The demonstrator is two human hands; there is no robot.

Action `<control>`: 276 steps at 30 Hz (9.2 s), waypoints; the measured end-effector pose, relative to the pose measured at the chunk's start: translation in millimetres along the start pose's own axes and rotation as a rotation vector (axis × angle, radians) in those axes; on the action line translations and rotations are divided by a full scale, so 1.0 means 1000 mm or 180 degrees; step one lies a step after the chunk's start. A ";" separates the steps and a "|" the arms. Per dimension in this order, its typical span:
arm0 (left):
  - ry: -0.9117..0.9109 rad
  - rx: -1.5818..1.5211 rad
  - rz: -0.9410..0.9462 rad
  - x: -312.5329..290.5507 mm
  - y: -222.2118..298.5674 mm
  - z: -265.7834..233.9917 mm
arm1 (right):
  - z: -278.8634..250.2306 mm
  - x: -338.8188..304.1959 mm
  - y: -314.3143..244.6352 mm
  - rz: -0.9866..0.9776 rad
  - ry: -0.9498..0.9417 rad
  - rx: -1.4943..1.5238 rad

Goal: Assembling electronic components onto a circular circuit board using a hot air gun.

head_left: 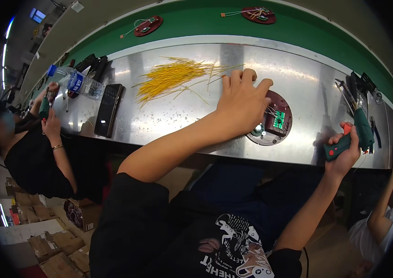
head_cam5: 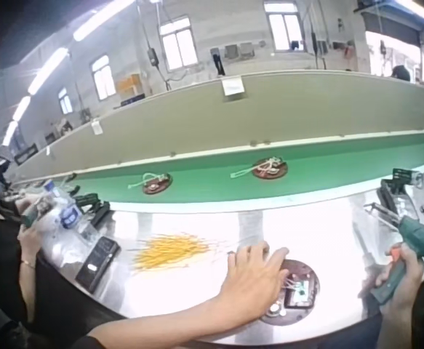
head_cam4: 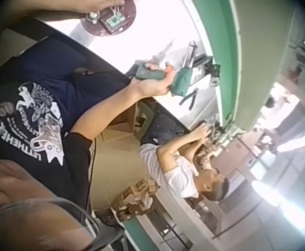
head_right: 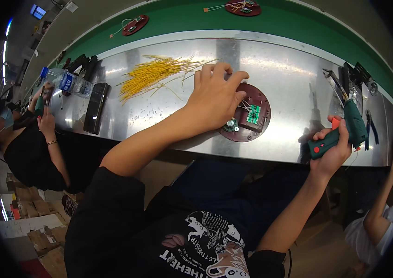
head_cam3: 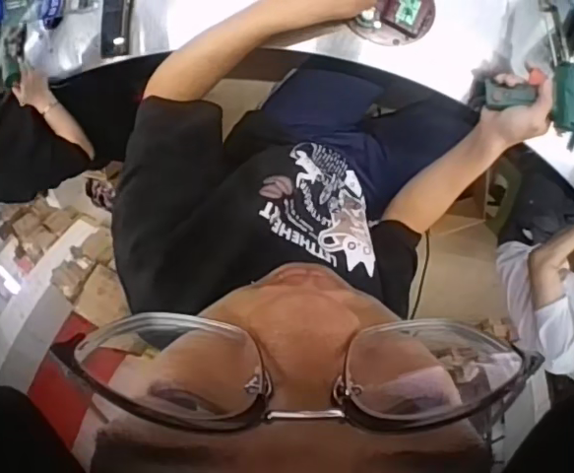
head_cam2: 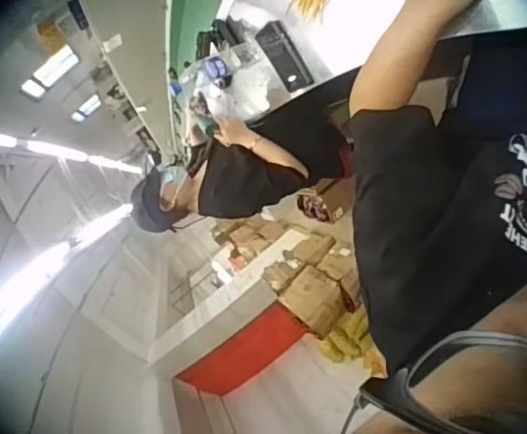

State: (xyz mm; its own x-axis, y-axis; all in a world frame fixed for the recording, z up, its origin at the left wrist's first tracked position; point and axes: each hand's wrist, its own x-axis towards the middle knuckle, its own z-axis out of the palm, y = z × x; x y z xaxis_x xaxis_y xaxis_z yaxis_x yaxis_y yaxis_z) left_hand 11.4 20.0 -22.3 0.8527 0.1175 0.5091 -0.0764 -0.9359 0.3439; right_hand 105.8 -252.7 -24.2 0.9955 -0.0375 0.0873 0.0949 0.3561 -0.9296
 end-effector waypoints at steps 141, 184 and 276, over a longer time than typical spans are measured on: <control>0.0616 -0.0484 0.0275 -0.036 -0.005 -0.040 | 0.002 -0.127 -0.047 -0.0127 -0.1127 -0.0958; 0.0120 -0.0577 0.0795 -0.028 0.004 -0.023 | 0.005 -0.129 -0.040 0.0261 -0.1329 -0.1057; -0.1367 -0.0058 -0.0589 0.307 -0.031 0.104 | 0.004 -0.021 0.000 -0.0614 0.0814 0.0610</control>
State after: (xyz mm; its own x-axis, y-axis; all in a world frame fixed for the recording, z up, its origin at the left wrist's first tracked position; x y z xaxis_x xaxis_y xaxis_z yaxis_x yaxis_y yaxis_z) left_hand 329.6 50.4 41.7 0.9893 0.1302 0.0665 0.0914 -0.9057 0.4140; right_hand 84.9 -248.7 -24.7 0.9284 -0.3445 0.1394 0.3037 0.4872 -0.8188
